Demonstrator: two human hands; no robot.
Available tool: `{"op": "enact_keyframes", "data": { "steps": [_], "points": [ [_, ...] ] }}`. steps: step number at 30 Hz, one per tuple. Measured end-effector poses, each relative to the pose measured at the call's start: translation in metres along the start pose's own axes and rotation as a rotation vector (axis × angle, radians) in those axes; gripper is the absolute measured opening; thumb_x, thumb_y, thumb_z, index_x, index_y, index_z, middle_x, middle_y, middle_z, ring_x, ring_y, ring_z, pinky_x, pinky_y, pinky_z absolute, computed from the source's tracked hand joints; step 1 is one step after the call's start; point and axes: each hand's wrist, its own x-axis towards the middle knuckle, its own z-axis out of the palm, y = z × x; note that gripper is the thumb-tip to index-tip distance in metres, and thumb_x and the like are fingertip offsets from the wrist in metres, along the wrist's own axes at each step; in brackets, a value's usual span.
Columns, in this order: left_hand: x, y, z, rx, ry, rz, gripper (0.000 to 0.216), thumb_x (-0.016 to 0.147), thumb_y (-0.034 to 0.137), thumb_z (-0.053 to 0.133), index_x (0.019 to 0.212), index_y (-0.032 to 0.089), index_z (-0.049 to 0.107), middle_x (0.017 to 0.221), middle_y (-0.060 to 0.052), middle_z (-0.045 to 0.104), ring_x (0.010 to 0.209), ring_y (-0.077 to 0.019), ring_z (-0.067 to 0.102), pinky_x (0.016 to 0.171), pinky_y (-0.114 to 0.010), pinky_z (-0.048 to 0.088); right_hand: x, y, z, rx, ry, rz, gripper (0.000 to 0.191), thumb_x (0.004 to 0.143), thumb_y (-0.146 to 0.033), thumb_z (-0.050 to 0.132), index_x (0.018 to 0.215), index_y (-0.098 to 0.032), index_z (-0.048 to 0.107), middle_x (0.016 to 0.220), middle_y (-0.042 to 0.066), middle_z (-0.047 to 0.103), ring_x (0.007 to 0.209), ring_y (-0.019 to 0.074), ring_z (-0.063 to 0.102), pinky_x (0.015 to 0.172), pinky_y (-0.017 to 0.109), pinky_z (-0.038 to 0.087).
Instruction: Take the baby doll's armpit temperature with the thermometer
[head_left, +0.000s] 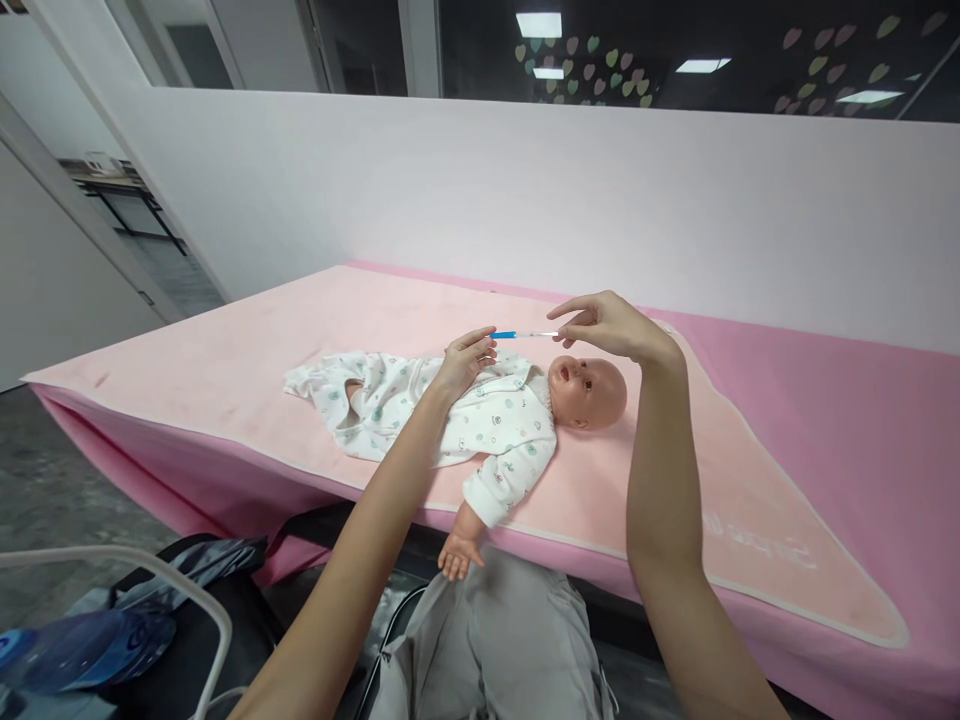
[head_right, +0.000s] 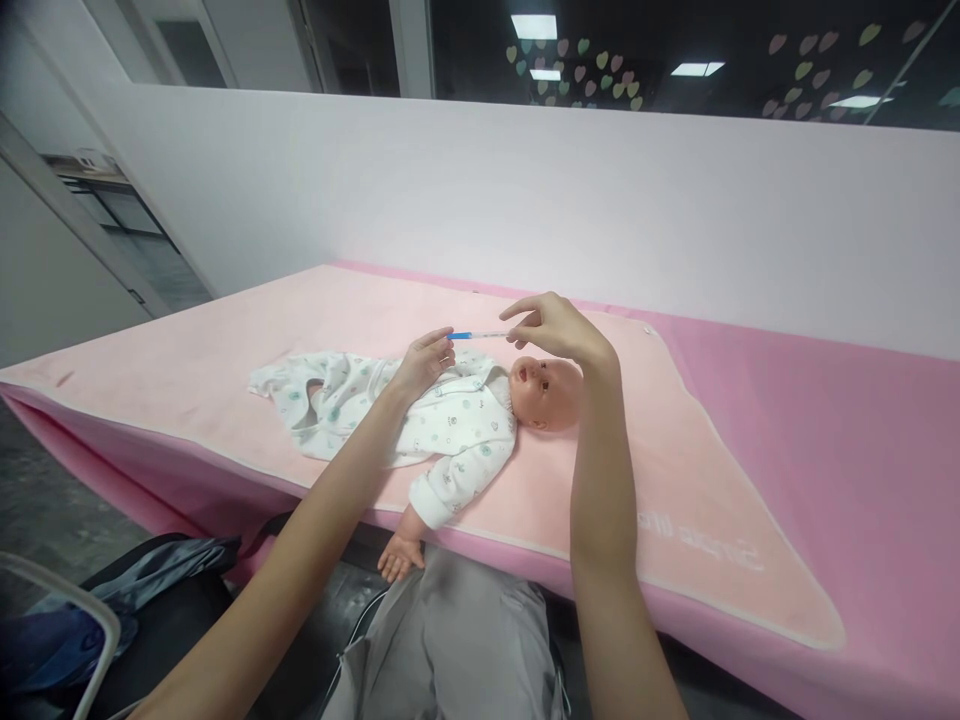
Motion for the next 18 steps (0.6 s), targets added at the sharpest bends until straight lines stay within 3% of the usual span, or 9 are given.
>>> {"op": "enact_keyframes", "data": {
  "steps": [10,18],
  "points": [
    [-0.001,0.002,-0.004,-0.157,0.022,0.016,0.025,0.062,0.021,0.074,0.085,0.020,0.065,0.069,0.003,0.058,0.062,-0.0069,0.055,0.060,-0.020,0.044,0.012,0.008,0.009,0.072,-0.059,0.001,0.032,0.077,-0.020,0.064,0.108,-0.018,0.063,0.088,0.008,0.070,0.083,0.0192,0.065,0.065,0.025,0.050],
    [-0.003,0.006,-0.001,-0.178,0.033,-0.012,0.022,0.062,0.017,0.068,0.083,0.017,0.064,0.068,0.002,0.057,0.062,-0.0080,0.055,0.059,-0.021,0.043,0.018,0.018,0.014,0.087,0.050,-0.020,0.044,0.072,-0.013,0.060,0.115,-0.021,0.055,0.093,0.005,0.066,0.080,0.0163,0.064,0.066,0.026,0.051]
  ]
}}
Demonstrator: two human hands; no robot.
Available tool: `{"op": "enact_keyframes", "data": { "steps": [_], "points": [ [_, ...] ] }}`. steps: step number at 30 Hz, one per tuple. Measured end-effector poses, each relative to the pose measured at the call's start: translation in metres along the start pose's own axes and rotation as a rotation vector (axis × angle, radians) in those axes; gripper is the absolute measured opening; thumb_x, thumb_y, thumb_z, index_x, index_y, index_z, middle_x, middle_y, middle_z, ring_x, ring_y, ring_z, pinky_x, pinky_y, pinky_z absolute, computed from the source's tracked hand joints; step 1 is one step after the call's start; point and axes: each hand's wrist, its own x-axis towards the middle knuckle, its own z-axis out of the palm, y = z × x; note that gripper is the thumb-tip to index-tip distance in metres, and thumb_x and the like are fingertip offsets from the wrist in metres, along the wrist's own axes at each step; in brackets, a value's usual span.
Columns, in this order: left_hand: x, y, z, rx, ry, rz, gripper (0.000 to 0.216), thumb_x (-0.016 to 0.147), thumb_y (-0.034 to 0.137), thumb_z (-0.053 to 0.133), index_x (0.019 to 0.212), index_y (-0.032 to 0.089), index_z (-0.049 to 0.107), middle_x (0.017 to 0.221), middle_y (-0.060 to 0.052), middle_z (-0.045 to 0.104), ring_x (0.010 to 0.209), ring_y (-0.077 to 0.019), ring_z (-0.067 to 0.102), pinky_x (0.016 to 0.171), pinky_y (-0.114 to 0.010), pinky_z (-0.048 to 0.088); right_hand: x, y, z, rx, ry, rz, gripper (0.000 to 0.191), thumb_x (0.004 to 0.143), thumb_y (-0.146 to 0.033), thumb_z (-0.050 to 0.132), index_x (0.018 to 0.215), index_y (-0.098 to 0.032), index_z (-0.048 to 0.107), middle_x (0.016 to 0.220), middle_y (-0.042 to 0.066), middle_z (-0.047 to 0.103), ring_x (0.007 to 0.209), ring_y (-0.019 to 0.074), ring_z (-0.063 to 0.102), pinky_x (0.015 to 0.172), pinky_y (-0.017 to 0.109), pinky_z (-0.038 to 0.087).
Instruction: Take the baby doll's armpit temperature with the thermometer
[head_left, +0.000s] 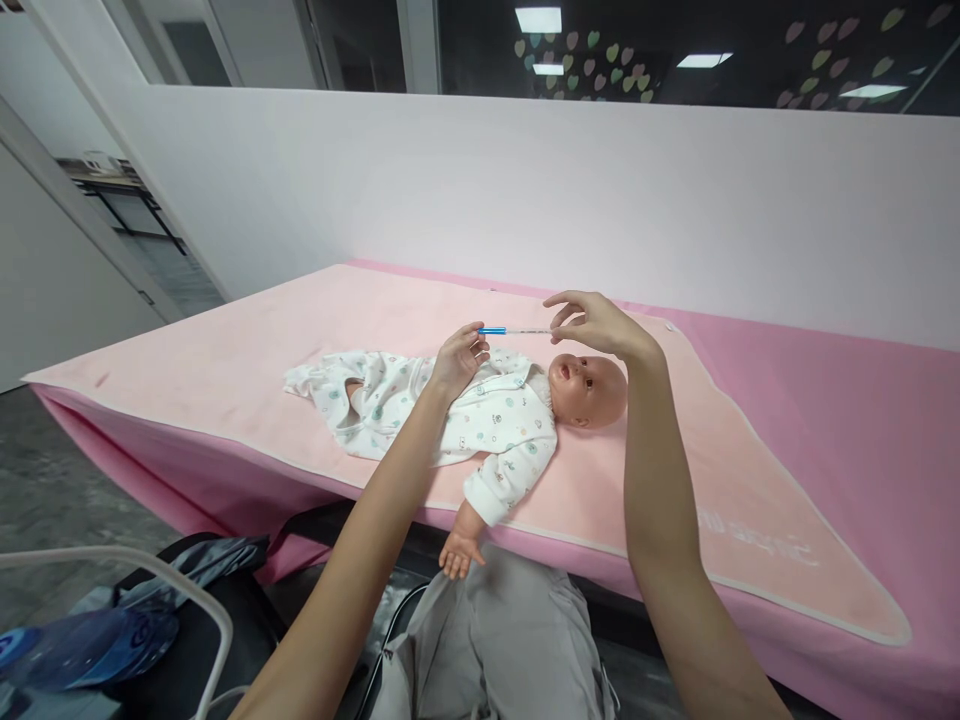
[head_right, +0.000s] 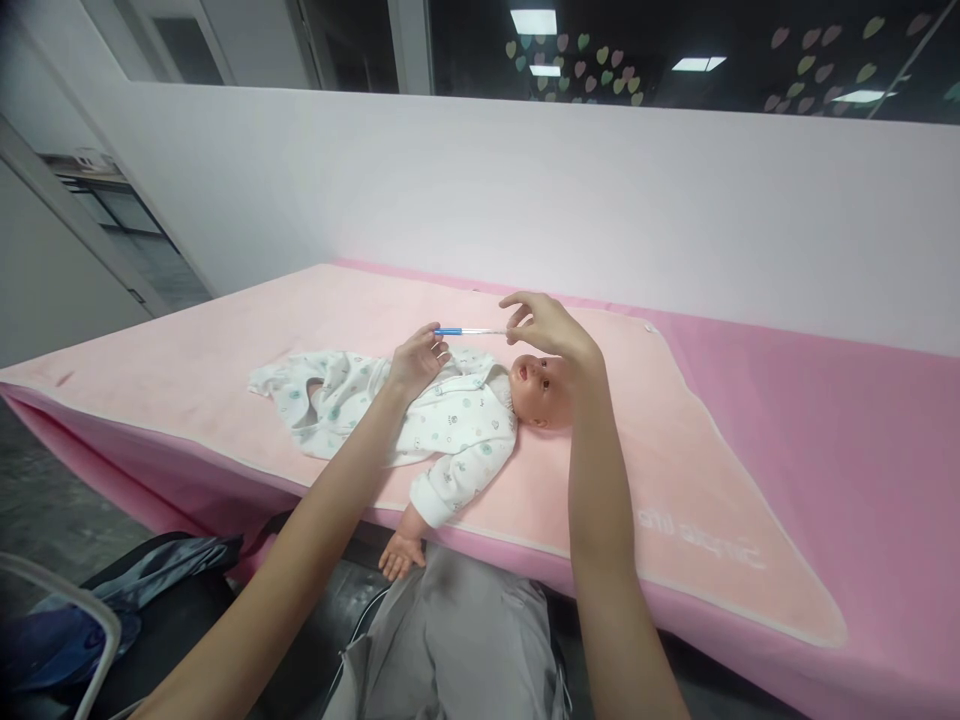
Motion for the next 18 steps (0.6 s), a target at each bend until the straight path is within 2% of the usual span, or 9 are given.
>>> {"op": "enact_keyframes", "data": {
  "steps": [12,18],
  "points": [
    [0.0020,-0.0018,-0.0009,0.027,0.060,0.005,0.014,0.065,0.025,0.068,0.074,0.018,0.061,0.060,0.002,0.053,0.058,-0.0078,0.052,0.058,-0.020,0.043,-0.0034,-0.0064,-0.0017,-0.023,-0.002,0.039,0.038,0.075,-0.017,0.056,0.112,-0.022,0.054,0.084,0.004,0.066,0.080,0.0171,0.065,0.065,0.025,0.048],
    [0.0019,-0.0022,-0.0014,-0.012,0.025,0.019,0.014,0.066,0.025,0.070,0.073,0.017,0.061,0.060,0.004,0.052,0.056,-0.0066,0.051,0.056,-0.020,0.042,-0.0041,-0.0085,-0.0025,-0.024,-0.016,0.035,0.036,0.075,-0.017,0.056,0.111,-0.021,0.055,0.076,0.002,0.067,0.082,0.0172,0.064,0.067,0.024,0.046]
  ]
}}
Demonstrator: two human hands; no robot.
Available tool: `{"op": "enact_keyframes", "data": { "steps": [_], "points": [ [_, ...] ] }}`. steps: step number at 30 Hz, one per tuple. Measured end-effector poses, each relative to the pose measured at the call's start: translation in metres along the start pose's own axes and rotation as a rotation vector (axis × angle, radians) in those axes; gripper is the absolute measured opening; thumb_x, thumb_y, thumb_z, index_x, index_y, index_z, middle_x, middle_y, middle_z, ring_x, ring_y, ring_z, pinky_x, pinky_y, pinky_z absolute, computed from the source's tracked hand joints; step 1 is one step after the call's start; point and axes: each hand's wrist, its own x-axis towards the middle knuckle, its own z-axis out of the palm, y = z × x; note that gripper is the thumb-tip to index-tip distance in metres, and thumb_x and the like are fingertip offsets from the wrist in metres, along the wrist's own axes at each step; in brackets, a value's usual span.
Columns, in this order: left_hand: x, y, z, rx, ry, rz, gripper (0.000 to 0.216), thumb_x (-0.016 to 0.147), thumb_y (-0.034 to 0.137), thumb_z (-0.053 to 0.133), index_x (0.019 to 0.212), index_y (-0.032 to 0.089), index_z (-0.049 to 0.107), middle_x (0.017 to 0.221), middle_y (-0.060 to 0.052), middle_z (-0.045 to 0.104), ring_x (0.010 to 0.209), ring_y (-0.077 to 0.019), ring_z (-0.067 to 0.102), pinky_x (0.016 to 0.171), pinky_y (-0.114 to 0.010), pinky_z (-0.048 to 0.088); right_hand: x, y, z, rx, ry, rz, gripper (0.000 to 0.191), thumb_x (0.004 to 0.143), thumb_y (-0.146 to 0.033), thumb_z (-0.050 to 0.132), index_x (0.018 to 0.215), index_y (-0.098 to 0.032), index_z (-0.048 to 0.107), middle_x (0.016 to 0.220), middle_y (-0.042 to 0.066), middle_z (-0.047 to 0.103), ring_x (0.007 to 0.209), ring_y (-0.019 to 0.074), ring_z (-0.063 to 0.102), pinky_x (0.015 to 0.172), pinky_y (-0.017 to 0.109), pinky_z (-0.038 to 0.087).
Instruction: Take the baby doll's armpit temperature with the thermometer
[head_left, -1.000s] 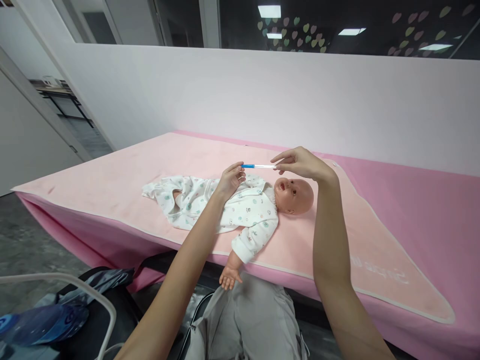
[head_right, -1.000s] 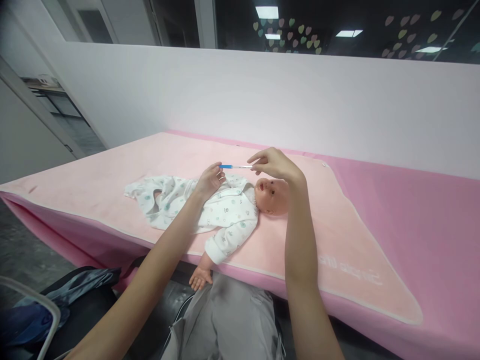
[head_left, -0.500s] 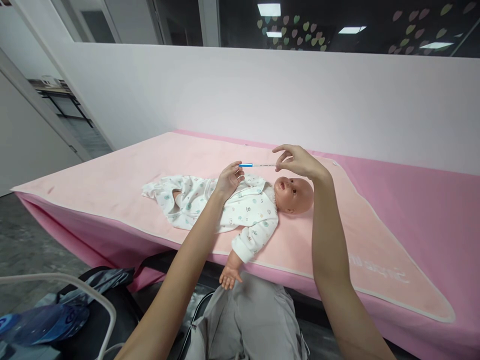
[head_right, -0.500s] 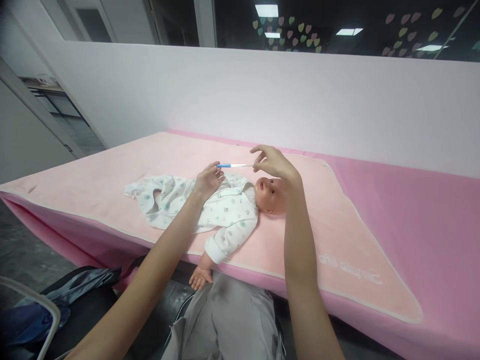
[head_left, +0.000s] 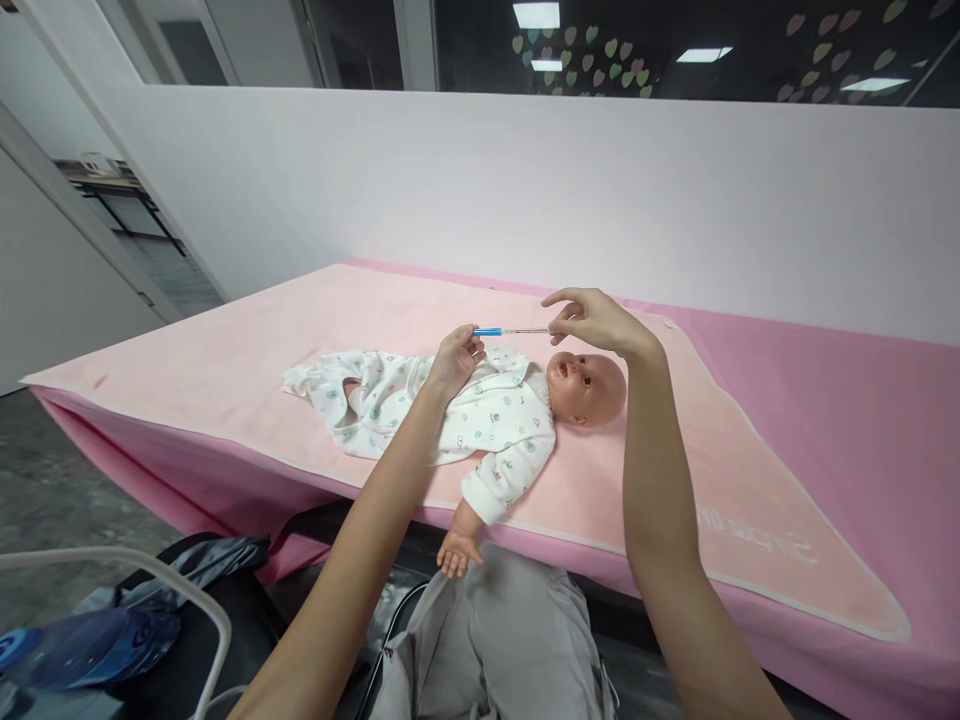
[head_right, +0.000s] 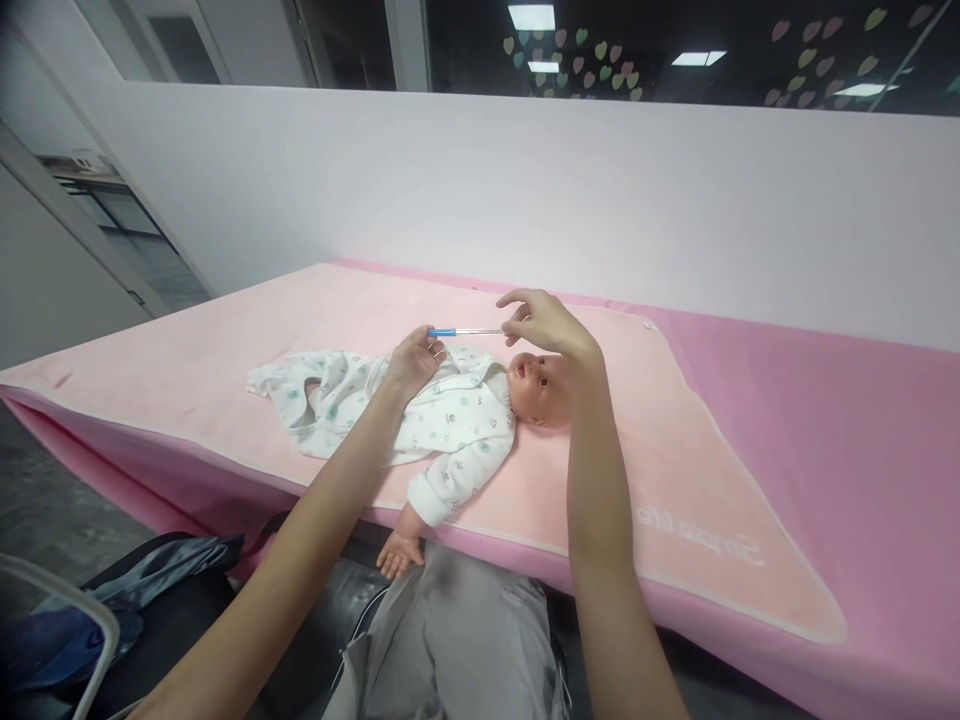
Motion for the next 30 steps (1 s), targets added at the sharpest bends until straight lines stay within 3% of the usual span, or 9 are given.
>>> {"op": "enact_keyframes", "data": {
  "steps": [21,30],
  "points": [
    [0.0040,-0.0032,-0.0039,-0.010,0.054,0.037,0.019,0.067,0.029,0.074,0.071,0.016,0.060,0.056,0.004,0.052,0.055,-0.0064,0.052,0.056,-0.020,0.044,0.0066,0.0006,0.0086,-0.014,0.032,-0.066,0.035,0.084,-0.018,0.043,0.118,-0.020,0.050,0.075,0.001,0.059,0.066,0.0123,0.059,0.063,0.024,0.045],
    [0.0023,-0.0026,-0.0044,0.013,0.027,0.041,0.022,0.063,0.027,0.075,0.078,0.017,0.064,0.070,0.002,0.061,0.063,-0.0066,0.056,0.057,-0.018,0.043,0.0069,0.0004,0.0089,-0.012,0.032,-0.051,0.033,0.084,-0.016,0.043,0.116,-0.019,0.052,0.072,0.001,0.059,0.065,0.0124,0.059,0.063,0.025,0.044]
  ]
}}
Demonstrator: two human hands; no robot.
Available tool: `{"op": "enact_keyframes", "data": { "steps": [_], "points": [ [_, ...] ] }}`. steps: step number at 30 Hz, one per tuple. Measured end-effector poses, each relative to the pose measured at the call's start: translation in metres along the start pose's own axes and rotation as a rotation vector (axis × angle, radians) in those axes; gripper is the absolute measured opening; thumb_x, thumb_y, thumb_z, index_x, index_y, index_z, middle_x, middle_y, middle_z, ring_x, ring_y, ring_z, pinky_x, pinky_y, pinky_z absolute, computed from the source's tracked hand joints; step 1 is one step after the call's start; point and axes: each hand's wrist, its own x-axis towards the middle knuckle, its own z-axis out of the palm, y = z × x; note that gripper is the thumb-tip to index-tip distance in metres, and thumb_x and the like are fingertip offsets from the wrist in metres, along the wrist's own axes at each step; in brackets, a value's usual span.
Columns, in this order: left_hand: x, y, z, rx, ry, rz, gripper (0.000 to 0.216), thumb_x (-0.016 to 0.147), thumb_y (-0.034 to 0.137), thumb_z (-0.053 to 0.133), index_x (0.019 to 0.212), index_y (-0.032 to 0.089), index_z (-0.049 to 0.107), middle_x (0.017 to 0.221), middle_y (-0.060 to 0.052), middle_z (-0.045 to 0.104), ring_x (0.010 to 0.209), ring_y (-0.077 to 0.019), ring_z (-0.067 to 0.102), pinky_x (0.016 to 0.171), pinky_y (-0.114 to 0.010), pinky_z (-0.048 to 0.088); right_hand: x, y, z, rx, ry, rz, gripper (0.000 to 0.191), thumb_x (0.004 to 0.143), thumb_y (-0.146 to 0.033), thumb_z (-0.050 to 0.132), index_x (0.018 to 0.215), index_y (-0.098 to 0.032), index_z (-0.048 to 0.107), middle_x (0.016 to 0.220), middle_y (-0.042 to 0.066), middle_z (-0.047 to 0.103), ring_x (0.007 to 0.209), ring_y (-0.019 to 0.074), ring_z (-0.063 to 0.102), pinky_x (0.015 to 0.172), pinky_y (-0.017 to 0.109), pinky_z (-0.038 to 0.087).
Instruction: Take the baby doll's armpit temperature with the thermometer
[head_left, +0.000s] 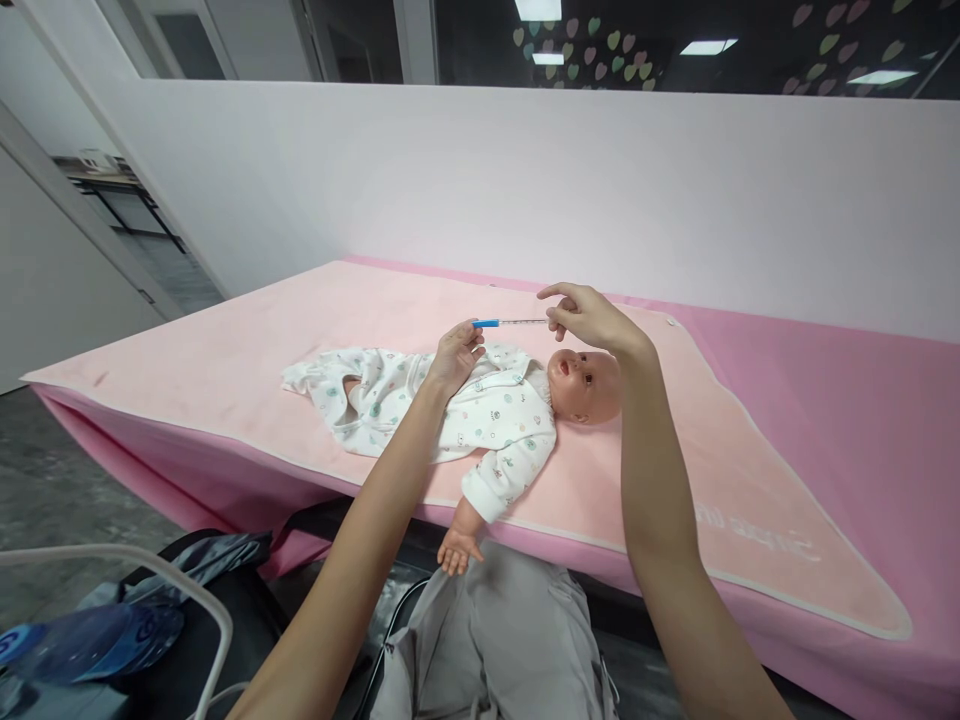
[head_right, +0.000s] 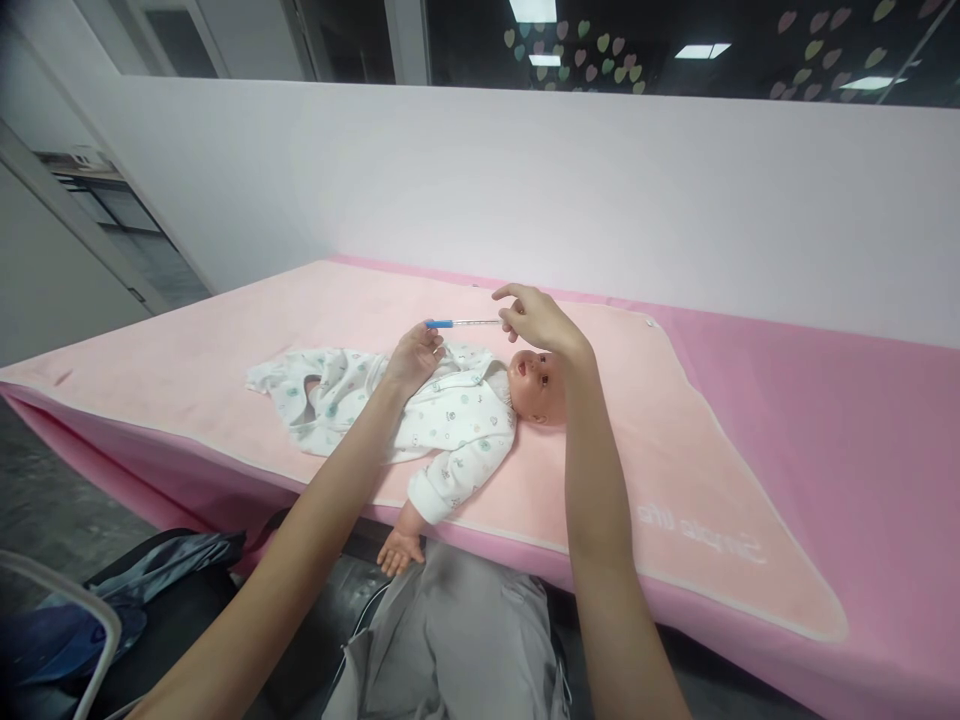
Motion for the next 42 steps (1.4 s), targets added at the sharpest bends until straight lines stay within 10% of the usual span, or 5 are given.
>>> {"op": "enact_keyframes", "data": {
  "steps": [42],
  "points": [
    [0.0013,-0.0014,-0.0011,-0.034,0.004,0.005,0.023,0.061,0.025,0.077,0.078,0.017,0.064,0.064,0.003,0.055,0.056,-0.0057,0.051,0.053,-0.018,0.042,0.0020,0.0015,0.0007,-0.014,-0.009,0.006,0.032,0.082,-0.014,0.046,0.112,-0.019,0.055,0.073,0.001,0.060,0.066,0.0118,0.059,0.062,0.023,0.043]
  ]
}}
